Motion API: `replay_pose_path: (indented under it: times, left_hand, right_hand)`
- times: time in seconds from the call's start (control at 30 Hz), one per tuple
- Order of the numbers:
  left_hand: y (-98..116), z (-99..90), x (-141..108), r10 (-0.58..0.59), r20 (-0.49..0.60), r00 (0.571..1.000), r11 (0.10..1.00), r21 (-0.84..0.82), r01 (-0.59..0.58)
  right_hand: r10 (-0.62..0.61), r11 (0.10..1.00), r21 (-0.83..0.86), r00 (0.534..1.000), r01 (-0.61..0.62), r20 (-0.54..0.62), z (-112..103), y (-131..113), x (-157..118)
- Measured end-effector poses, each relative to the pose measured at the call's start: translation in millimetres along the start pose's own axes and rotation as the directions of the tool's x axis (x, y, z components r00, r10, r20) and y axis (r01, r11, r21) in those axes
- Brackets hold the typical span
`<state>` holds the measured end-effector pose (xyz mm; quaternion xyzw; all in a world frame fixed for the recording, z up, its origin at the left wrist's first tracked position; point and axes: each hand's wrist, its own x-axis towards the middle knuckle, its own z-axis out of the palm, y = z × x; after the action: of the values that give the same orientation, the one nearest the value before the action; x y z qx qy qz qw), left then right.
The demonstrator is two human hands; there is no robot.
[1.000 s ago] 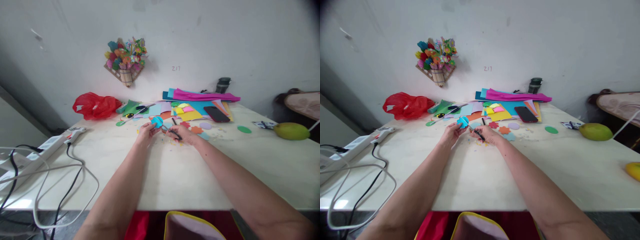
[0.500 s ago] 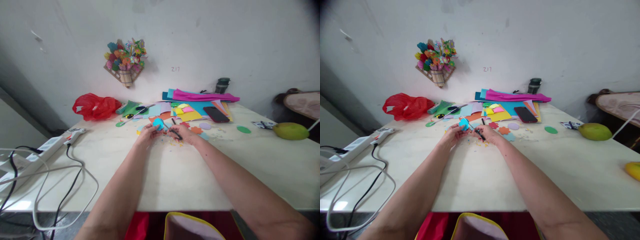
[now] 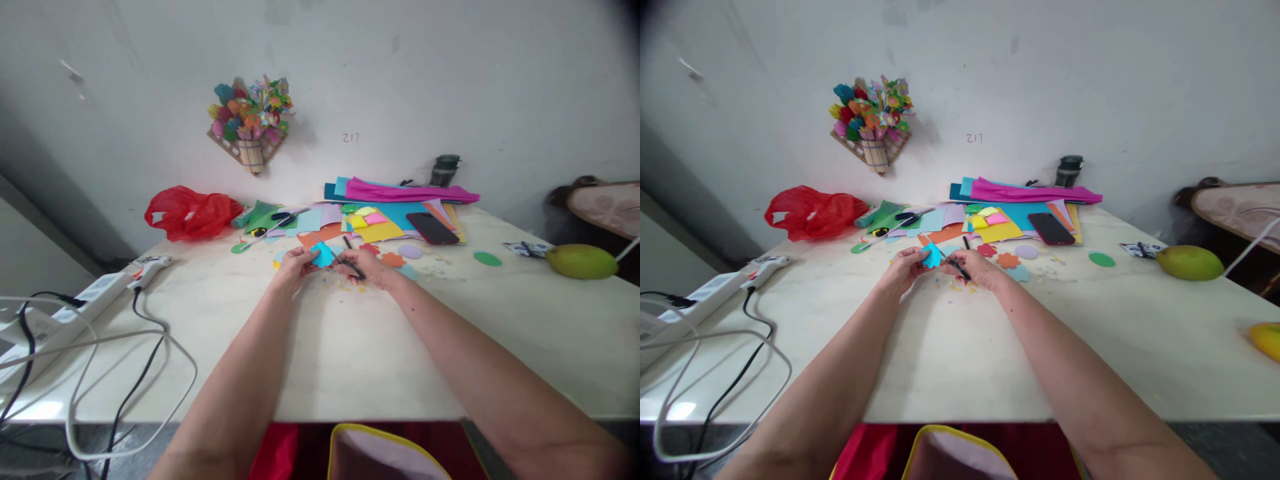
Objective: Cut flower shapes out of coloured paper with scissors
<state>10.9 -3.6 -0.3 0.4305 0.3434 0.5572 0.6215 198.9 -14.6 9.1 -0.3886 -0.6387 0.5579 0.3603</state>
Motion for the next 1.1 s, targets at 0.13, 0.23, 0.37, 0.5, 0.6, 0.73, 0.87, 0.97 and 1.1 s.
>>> replay_pose_path:
  times: [0.13, 0.23, 0.37, 0.5, 0.6, 0.73, 0.87, 0.97, 1.1]
  left_hand:
    - [0.3, -0.2, -0.5, 0.000, 0.015, 1.000, 1.000, -0.005, 0.001]
    - [0.5, 0.1, -0.9, 0.012, 0.014, 1.000, 1.000, -0.018, -0.012]
    - [0.9, 1.0, -1.4, 0.026, 0.004, 1.000, 0.999, -0.031, -0.025]
    - [1.1, 1.1, -1.1, 0.030, -0.008, 1.000, 0.999, -0.034, -0.030]
    - [0.9, 0.7, -0.9, 0.025, -0.008, 1.000, 0.999, -0.027, -0.025]
    - [0.3, 0.6, -0.9, 0.018, 0.003, 1.000, 1.000, -0.022, -0.018]
    - [0.2, 0.9, -1.0, 0.016, -0.005, 1.000, 1.000, -0.018, -0.016]
    - [0.4, 0.9, -0.8, 0.020, -0.024, 1.000, 1.000, -0.016, -0.021]
    - [0.2, 0.1, -0.3, 0.020, -0.023, 1.000, 1.000, -0.018, -0.020]
  right_hand:
    - [-0.011, 1.000, -0.019, 1.000, 0.011, -0.020, 0.3, 0.7, 0.5]
    - [-0.022, 0.999, -0.023, 1.000, 0.022, -0.008, -1.4, 3.5, 2.2]
    - [-0.023, 0.999, -0.034, 1.000, 0.023, 0.001, -2.8, 4.0, 2.3]
    - [-0.018, 0.999, -0.039, 1.000, 0.018, -0.009, -1.5, 1.8, 1.2]
    - [-0.003, 1.000, -0.013, 1.000, 0.003, -0.020, -0.8, 2.4, 2.4]
    - [0.005, 1.000, 0.028, 1.000, -0.004, -0.024, -2.2, 5.8, 5.1]
    - [0.014, 1.000, 0.017, 0.999, -0.014, -0.035, -2.8, 6.0, 4.9]
    - [0.017, 1.000, 0.015, 0.999, -0.016, -0.044, -0.8, 2.9, 2.9]
    - [0.011, 1.000, -0.029, 0.998, -0.013, -0.056, 3.4, -2.1, 0.5]
